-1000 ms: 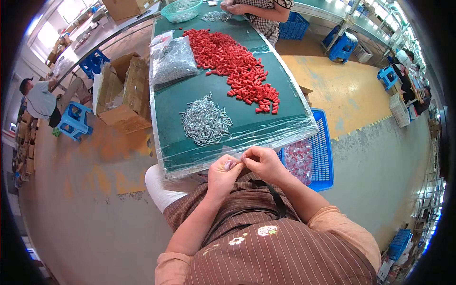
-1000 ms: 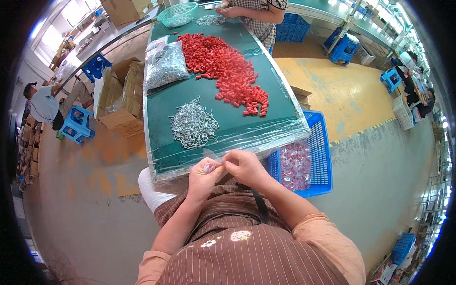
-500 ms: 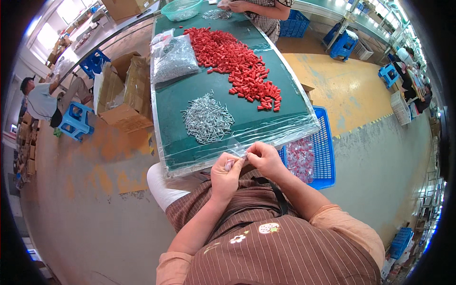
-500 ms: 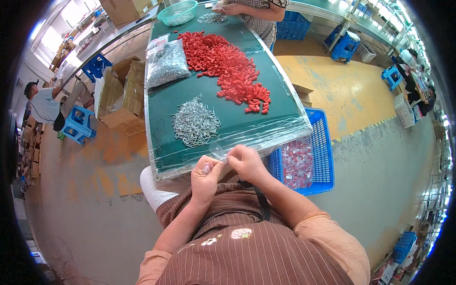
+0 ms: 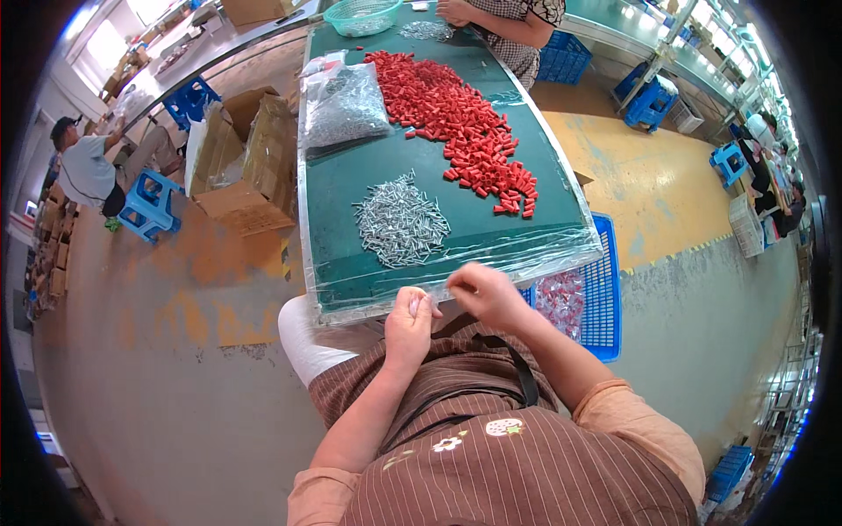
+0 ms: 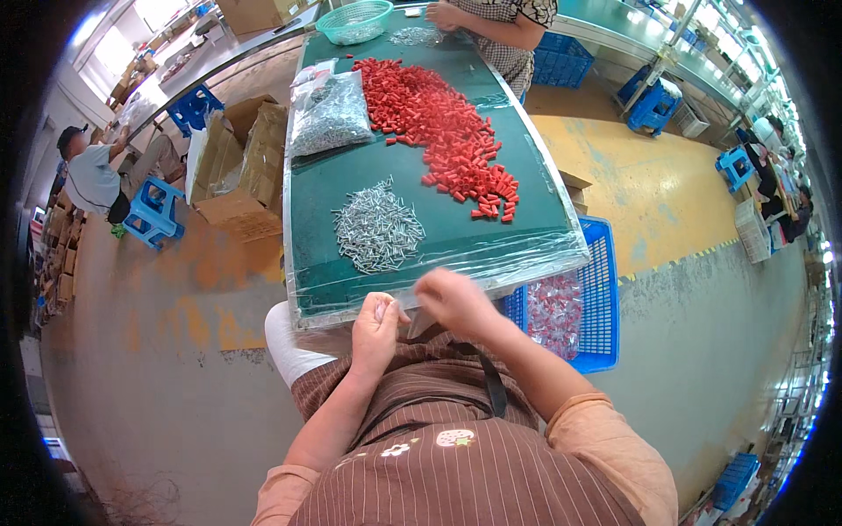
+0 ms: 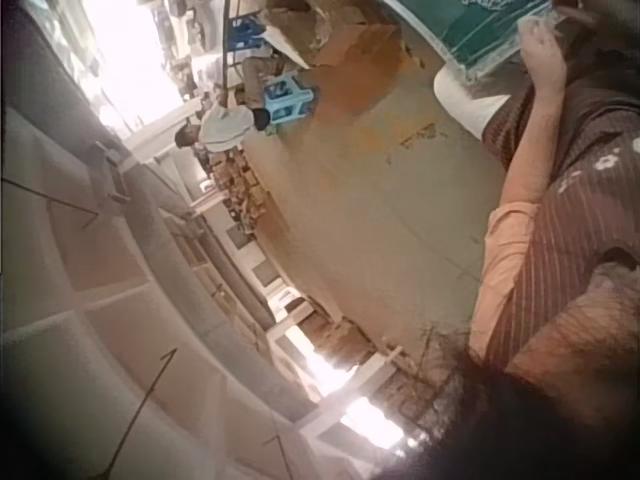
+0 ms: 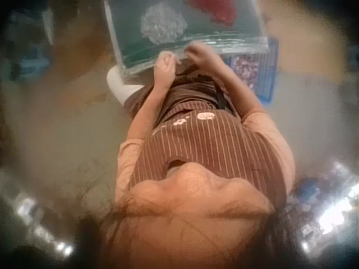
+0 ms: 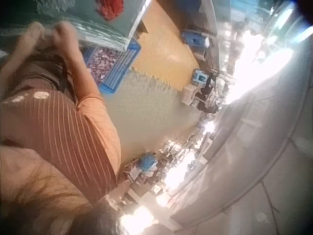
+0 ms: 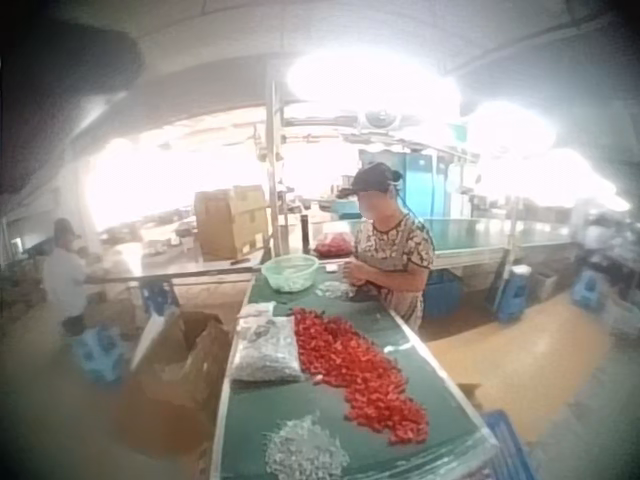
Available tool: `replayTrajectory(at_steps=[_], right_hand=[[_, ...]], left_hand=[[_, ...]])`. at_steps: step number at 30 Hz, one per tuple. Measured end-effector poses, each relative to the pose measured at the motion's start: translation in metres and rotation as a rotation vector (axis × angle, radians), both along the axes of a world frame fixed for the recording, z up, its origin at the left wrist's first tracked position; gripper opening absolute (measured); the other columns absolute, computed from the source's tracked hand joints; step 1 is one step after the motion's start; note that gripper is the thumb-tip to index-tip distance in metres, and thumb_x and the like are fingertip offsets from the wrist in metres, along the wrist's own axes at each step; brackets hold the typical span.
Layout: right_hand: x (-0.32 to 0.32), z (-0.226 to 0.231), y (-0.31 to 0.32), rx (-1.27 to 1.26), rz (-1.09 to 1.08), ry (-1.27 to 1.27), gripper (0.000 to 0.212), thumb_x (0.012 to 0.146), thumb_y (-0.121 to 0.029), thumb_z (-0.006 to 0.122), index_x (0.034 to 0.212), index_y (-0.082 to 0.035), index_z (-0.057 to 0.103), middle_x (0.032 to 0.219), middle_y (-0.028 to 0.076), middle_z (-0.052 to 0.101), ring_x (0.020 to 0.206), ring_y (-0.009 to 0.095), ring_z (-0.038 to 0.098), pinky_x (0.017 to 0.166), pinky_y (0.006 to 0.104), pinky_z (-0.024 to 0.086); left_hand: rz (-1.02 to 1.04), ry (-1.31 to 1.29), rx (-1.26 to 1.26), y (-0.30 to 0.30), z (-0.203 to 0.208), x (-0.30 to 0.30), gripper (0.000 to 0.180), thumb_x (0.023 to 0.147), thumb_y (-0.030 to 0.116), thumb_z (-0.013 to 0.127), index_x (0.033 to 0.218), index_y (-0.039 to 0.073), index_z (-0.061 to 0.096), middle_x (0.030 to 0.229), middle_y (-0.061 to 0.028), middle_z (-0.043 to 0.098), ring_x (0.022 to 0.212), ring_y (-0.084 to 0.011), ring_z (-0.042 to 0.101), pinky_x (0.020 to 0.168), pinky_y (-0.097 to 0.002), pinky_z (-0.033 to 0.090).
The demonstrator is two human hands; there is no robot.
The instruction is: The person packs hardware by placing metal screws and red plastic wall anchors into small plastic bags by hand and sealing the bags.
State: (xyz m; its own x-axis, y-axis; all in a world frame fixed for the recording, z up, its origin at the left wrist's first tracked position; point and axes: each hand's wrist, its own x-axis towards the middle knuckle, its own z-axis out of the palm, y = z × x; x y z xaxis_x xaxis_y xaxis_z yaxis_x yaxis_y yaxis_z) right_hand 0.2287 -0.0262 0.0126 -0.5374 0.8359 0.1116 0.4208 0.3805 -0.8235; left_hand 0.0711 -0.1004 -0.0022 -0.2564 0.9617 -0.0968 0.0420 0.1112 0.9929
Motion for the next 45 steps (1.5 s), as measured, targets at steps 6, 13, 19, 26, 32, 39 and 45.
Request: replayTrajectory(at_steps=[6, 13, 19, 26, 32, 39, 45], right_hand=[[-0.02, -0.01, 0.048, 0.407, -0.065, -0.202, 0.009, 0.076, -0.01, 0.061, 0.084, -0.005, 0.063, 0.085, 0.013, 0.06, 0.085, 0.031, 0.058, 0.075, 0.0406, 0.049], [-0.035, -0.024, 0.075, 0.531, -0.021, -0.452, 0.004, 0.072, -0.007, 0.059, 0.076, -0.005, 0.059, 0.082, 0.011, 0.06, 0.083, 0.03, 0.059, 0.075, 0.0387, 0.05], [-0.039, -0.028, 0.086, 0.62, 0.062, -0.655, 0.006, 0.073, -0.008, 0.057, 0.079, -0.005, 0.059, 0.082, 0.012, 0.06, 0.082, 0.029, 0.061, 0.074, 0.0385, 0.051], [-0.02, -0.026, 0.1, 0.171, -0.087, -0.271, 0.013, 0.075, -0.011, 0.061, 0.08, 0.001, 0.062, 0.076, 0.014, 0.063, 0.073, 0.03, 0.063, 0.067, 0.0379, 0.05], [-0.004, -0.002, 0.095, -0.876, -0.137, 0.416, 0.019, 0.077, -0.01, 0.066, 0.092, -0.001, 0.061, 0.076, 0.0, 0.057, 0.064, 0.008, 0.053, 0.059, 0.0209, 0.043], [-0.002, 0.022, 0.076, -1.068, 0.072, 0.62, 0.008, 0.082, -0.004, 0.064, 0.088, -0.003, 0.059, 0.076, 0.002, 0.058, 0.061, 0.008, 0.052, 0.057, 0.0211, 0.043], [-0.01, 0.036, 0.056, -0.388, 0.143, 0.096, 0.013, 0.079, -0.009, 0.064, 0.086, 0.001, 0.062, 0.074, 0.003, 0.06, 0.069, 0.01, 0.054, 0.066, 0.0267, 0.046]], left_hand=[[0.047, 0.165, -0.021, -0.004, 0.008, -0.013, 0.004, 0.088, 0.007, 0.059, 0.086, 0.004, 0.058, 0.071, -0.001, 0.061, 0.067, -0.0058, 0.056, 0.061, -0.0218, 0.045], [0.077, 0.17, -0.029, -0.007, 0.007, -0.017, 0.005, 0.085, 0.007, 0.063, 0.083, 0.003, 0.061, 0.066, 0.0025, 0.056, 0.062, -0.0037, 0.05, 0.057, -0.0221, 0.043], [0.085, 0.145, -0.011, -0.005, 0.003, -0.018, 0.006, 0.084, 0.007, 0.064, 0.082, 0.003, 0.061, 0.065, 0.0028, 0.056, 0.06, -0.0035, 0.049, 0.055, -0.0222, 0.042], [0.086, 0.128, -0.04, -0.003, 0.0, -0.022, 0.006, 0.084, 0.008, 0.064, 0.082, 0.003, 0.062, 0.065, 0.0019, 0.057, 0.059, -0.0034, 0.048, 0.055, -0.0215, 0.041], [0.089, 0.214, -0.042, 0.014, 0.009, -0.025, 0.012, 0.083, 0.013, 0.065, 0.081, 0.002, 0.063, 0.063, -0.0062, 0.059, 0.058, -0.0093, 0.051, 0.057, -0.0282, 0.044], [0.031, 0.286, -0.067, 0.045, 0.007, -0.02, 0.014, 0.082, 0.015, 0.064, 0.081, 0.001, 0.063, 0.066, -0.0056, 0.061, 0.06, -0.0102, 0.053, 0.058, -0.0291, 0.044], [-0.023, 0.353, -0.025, 0.054, 0.016, -0.011, 0.016, 0.082, 0.017, 0.063, 0.083, 0.001, 0.06, 0.069, -0.0093, 0.062, 0.063, -0.0156, 0.057, 0.061, -0.032, 0.046]])
